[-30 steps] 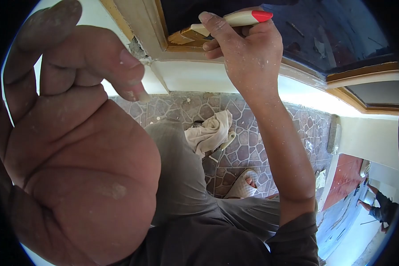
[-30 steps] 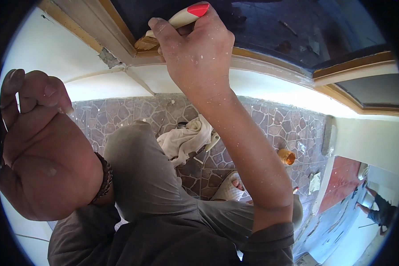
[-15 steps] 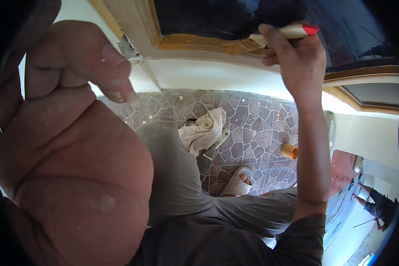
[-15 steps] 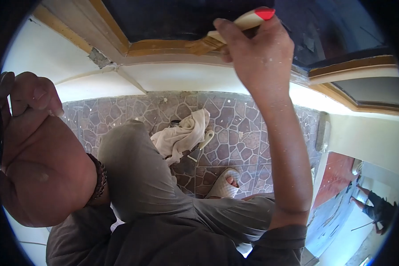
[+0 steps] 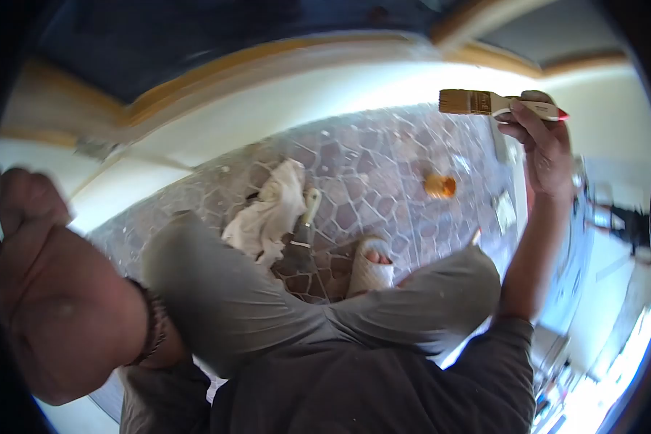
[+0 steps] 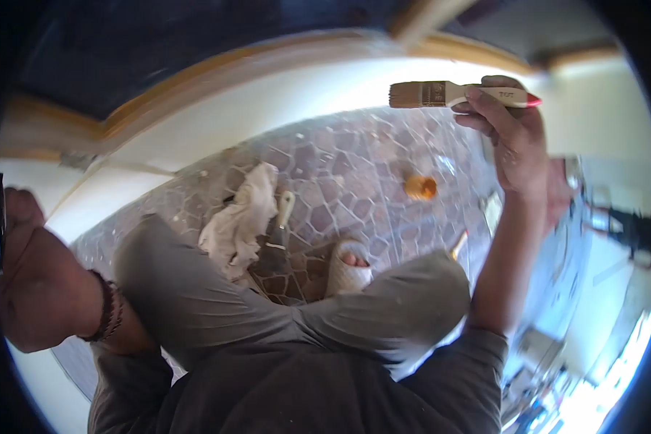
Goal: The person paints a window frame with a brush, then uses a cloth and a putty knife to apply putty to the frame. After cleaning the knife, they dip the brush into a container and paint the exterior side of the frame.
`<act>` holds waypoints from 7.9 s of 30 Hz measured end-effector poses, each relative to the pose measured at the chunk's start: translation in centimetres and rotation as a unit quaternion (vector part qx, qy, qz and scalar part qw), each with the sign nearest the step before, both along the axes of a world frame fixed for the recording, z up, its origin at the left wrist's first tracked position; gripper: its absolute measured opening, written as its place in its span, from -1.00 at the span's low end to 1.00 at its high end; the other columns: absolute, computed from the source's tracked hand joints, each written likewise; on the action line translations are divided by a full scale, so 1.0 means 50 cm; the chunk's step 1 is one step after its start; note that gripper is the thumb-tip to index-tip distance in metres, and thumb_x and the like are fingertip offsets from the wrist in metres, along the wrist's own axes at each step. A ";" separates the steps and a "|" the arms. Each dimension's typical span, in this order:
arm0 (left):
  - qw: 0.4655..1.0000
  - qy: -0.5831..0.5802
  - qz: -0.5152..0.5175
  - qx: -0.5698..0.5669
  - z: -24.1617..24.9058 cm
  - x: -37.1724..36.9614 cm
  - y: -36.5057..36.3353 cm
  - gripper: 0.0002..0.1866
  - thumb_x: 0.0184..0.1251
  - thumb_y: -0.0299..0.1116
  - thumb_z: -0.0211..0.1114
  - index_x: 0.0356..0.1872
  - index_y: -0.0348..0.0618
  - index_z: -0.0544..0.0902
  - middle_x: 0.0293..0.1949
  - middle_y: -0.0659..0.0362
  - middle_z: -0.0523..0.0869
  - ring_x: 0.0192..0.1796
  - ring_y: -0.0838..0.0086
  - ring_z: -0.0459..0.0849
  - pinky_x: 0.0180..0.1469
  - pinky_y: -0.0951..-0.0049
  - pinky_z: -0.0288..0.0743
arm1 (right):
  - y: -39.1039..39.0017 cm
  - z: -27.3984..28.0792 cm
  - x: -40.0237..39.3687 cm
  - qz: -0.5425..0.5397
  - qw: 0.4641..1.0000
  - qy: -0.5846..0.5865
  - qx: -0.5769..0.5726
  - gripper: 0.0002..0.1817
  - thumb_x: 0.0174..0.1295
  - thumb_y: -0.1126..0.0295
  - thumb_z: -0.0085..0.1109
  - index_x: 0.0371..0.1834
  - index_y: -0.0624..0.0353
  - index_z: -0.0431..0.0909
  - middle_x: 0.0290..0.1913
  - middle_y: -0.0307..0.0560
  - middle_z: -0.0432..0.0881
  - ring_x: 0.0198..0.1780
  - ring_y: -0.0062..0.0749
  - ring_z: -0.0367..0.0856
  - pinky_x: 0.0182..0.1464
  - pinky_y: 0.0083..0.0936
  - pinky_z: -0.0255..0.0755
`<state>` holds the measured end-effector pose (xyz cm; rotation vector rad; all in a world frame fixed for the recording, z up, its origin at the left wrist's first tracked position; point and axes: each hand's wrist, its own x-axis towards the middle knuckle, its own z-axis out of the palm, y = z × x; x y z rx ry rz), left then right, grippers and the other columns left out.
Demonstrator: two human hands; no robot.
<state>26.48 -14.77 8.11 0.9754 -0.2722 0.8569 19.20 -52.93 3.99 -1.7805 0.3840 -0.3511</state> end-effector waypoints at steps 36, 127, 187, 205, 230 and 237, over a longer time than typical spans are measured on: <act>0.706 0.181 -0.239 0.642 -0.136 -0.050 -0.242 -0.76 0.37 -0.43 0.13 -0.03 -0.33 0.57 -0.38 0.20 0.59 -0.44 0.64 0.47 -0.40 0.65 0.30 | -0.193 -0.684 -0.446 -0.340 0.740 -0.116 0.569 -0.60 0.31 0.18 0.17 0.01 0.31 0.48 -0.04 0.04 0.57 0.03 -0.34 0.55 0.09 -0.41 0.50; 0.328 0.689 -0.380 0.524 -0.767 0.013 -0.215 -0.81 0.01 -0.48 0.45 -0.42 -0.29 0.58 -0.54 0.06 0.59 -0.50 0.37 0.55 -0.43 0.27 0.42 | 0.055 -0.516 -0.037 0.364 0.848 0.384 0.033 -0.55 0.18 0.13 0.26 -0.14 0.37 0.52 -0.43 -0.03 0.63 -0.51 -0.38 0.63 -0.51 -0.44 0.59; 0.551 0.364 -0.585 0.470 -0.223 0.013 -0.161 -0.89 0.37 -0.49 0.18 -0.12 -0.19 0.54 -0.23 0.32 0.62 -0.16 0.71 0.56 -0.11 0.65 0.44 | 0.152 -0.257 0.006 0.526 0.810 0.229 0.117 -0.41 0.18 -0.16 0.19 -0.54 0.26 0.62 -0.72 -0.28 0.46 -0.74 -0.64 0.37 -0.73 -0.64 0.16; 0.810 0.451 -0.291 0.237 -0.156 -0.143 -0.139 -0.64 0.53 -0.15 0.00 -0.03 -0.26 0.56 -0.29 0.21 0.67 -0.27 0.64 0.61 -0.21 0.58 0.52 | 0.275 -0.135 0.004 0.378 0.884 0.104 0.255 -0.59 0.28 0.21 0.23 -0.04 0.38 0.52 -0.30 -0.13 0.66 -0.32 -0.64 0.58 -0.31 -0.64 0.47; 0.809 0.534 -0.236 -0.067 -0.230 -0.036 0.006 -0.70 0.44 -0.16 0.12 -0.20 -0.24 0.59 -0.48 0.24 0.59 -0.60 0.64 0.50 -0.64 0.60 0.33 | 0.548 -0.164 0.122 0.248 0.892 -0.126 -0.358 -0.86 0.28 0.48 -0.03 -0.18 0.31 0.46 -0.36 0.28 0.48 -0.34 0.17 0.57 -0.43 -0.07 0.44; 0.822 0.520 -0.227 -0.055 -0.257 -0.017 0.041 -0.69 0.41 -0.21 0.21 -0.26 -0.33 0.63 -0.43 0.25 0.64 -0.37 0.70 0.46 -0.33 0.62 0.35 | 0.599 -0.131 0.113 0.156 0.972 0.043 -0.172 -0.79 0.33 0.35 -0.02 -0.33 0.32 0.41 -0.47 0.26 0.53 -0.31 0.18 0.56 -0.36 -0.09 0.41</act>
